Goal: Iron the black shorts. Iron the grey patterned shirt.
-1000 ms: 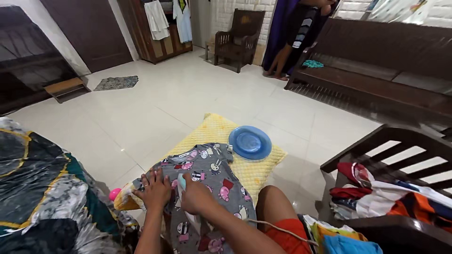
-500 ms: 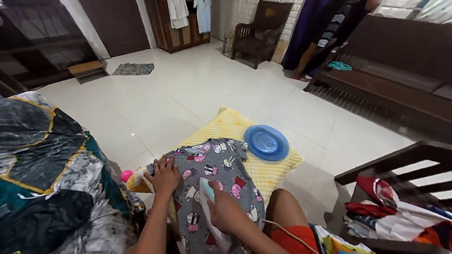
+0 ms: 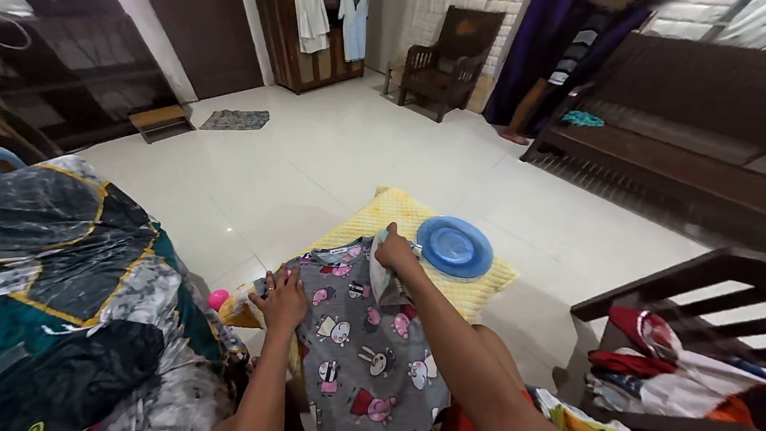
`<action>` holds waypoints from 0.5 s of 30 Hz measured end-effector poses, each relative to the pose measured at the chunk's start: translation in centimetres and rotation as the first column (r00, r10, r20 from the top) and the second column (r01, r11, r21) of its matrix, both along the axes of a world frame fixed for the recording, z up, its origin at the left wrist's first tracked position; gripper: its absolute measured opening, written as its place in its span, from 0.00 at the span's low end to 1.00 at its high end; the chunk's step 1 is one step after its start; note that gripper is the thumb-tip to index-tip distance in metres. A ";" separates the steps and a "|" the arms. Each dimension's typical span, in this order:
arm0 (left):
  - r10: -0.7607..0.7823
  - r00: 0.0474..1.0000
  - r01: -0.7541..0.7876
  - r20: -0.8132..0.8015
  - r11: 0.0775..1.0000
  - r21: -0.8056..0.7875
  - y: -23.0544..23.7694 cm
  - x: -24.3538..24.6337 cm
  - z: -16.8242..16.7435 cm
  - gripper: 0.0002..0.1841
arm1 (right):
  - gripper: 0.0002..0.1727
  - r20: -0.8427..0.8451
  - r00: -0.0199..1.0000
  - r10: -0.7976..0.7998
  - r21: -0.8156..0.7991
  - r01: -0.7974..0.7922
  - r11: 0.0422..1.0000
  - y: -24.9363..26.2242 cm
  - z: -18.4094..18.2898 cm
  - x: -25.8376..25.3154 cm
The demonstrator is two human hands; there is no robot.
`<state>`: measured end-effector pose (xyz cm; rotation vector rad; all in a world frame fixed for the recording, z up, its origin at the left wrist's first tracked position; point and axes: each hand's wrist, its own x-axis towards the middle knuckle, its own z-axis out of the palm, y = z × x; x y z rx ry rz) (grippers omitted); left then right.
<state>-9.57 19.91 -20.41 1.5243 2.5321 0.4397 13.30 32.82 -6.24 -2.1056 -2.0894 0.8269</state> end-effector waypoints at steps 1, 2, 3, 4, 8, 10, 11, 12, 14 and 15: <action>0.001 1.000 -0.001 0.003 1.000 0.002 -0.1 0.0 -0.1 0.26 | 0.45 0.008 1.000 0.000 0.002 0.000 1.000 -0.1 -0.2 0.0; 0.002 1.000 -0.002 0.008 1.000 0.001 -0.1 -0.1 -0.1 0.26 | 0.44 0.010 1.000 0.001 0.010 -0.001 1.000 -0.7 -0.3 0.1; 0.001 1.000 -0.001 0.013 1.000 0.002 -0.1 -0.1 -0.1 0.26 | 0.43 0.012 1.000 0.005 0.016 -0.005 1.000 -1.6 -0.5 0.5; 0.000 1.000 0.000 0.012 1.000 0.005 -0.1 -0.1 -0.1 0.26 | 0.44 0.008 1.000 0.005 0.019 -0.005 1.000 -2.9 -0.6 0.9; -0.001 1.000 0.002 -0.001 1.000 0.029 -0.1 0.0 -0.2 0.26 | 0.44 -0.026 1.000 0.006 -0.018 -0.007 1.000 -8.3 -0.9 2.9; -0.002 1.000 0.002 0.004 1.000 0.031 -0.1 0.1 -0.1 0.26 | 0.42 -0.047 0.999 0.008 -0.031 -0.010 0.999 -9.0 -1.0 3.3; -0.005 1.000 0.005 0.003 0.999 0.034 -0.2 0.0 -0.1 0.26 | 0.41 -0.055 0.998 0.008 -0.043 -0.011 0.999 -8.8 -0.8 3.3; -0.009 1.000 0.009 0.001 0.999 0.035 -0.3 0.0 -0.1 0.26 | 0.42 -0.059 0.998 0.009 -0.046 -0.011 0.999 -8.2 -0.7 3.1; -0.017 1.000 0.017 -0.003 0.999 0.036 -0.4 -0.1 -0.1 0.26 | 0.43 -0.069 0.998 0.011 -0.029 -0.013 0.999 -6.5 -0.6 2.5; -0.018 1.000 0.018 -0.004 0.999 0.036 -0.5 -0.1 0.0 0.26 | 0.44 -0.070 0.997 0.013 -0.020 -0.015 1.000 -5.5 -0.6 2.2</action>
